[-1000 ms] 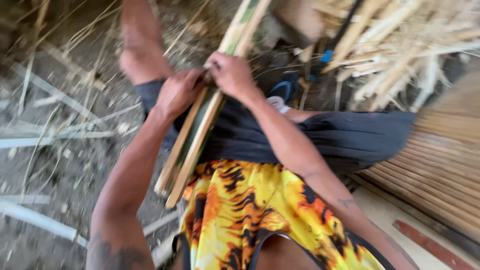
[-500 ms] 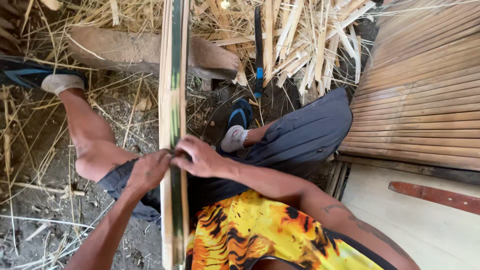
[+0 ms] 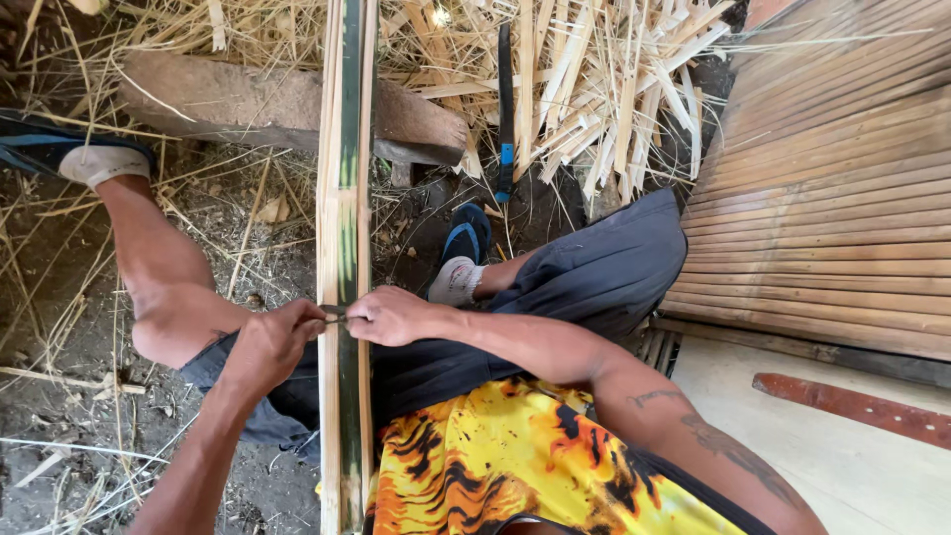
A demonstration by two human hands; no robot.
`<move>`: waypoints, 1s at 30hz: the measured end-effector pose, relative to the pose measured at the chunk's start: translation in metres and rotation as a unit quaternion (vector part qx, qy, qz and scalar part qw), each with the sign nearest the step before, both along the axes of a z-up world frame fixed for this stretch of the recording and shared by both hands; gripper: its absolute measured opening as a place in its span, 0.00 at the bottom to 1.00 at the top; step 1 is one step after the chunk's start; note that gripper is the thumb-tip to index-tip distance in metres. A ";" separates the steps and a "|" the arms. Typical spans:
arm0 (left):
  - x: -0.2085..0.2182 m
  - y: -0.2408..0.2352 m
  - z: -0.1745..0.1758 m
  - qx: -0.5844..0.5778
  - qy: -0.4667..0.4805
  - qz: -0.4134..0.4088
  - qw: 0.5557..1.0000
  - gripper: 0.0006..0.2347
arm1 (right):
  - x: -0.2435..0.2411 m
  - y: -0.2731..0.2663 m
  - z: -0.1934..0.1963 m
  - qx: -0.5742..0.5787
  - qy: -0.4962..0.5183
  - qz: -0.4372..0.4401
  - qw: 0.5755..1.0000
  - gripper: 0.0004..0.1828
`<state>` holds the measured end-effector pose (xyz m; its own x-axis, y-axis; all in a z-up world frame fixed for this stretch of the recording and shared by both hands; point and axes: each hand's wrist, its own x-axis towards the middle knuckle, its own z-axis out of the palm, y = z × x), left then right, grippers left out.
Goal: The person uses a machete to split long bamboo poles into thin strips on a wooden block. They then gather the strips and tie them together with a metal wire.
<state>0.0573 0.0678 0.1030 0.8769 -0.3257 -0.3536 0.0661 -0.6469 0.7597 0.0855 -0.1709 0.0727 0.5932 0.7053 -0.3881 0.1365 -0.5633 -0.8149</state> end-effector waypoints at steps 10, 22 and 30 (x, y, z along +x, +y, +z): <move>-0.029 0.019 -0.056 -0.153 -0.064 0.057 0.984 0.07 | 0.011 -0.031 -0.012 0.068 -0.063 0.051 0.994 0.13; -0.033 -0.018 -0.066 -0.406 0.155 0.234 0.870 0.13 | -0.007 0.003 -0.045 0.209 0.357 -0.137 0.900 0.13; -0.020 -0.010 -0.062 -0.183 -0.023 0.139 0.973 0.13 | -0.005 -0.012 -0.024 0.179 -0.011 -0.022 0.984 0.12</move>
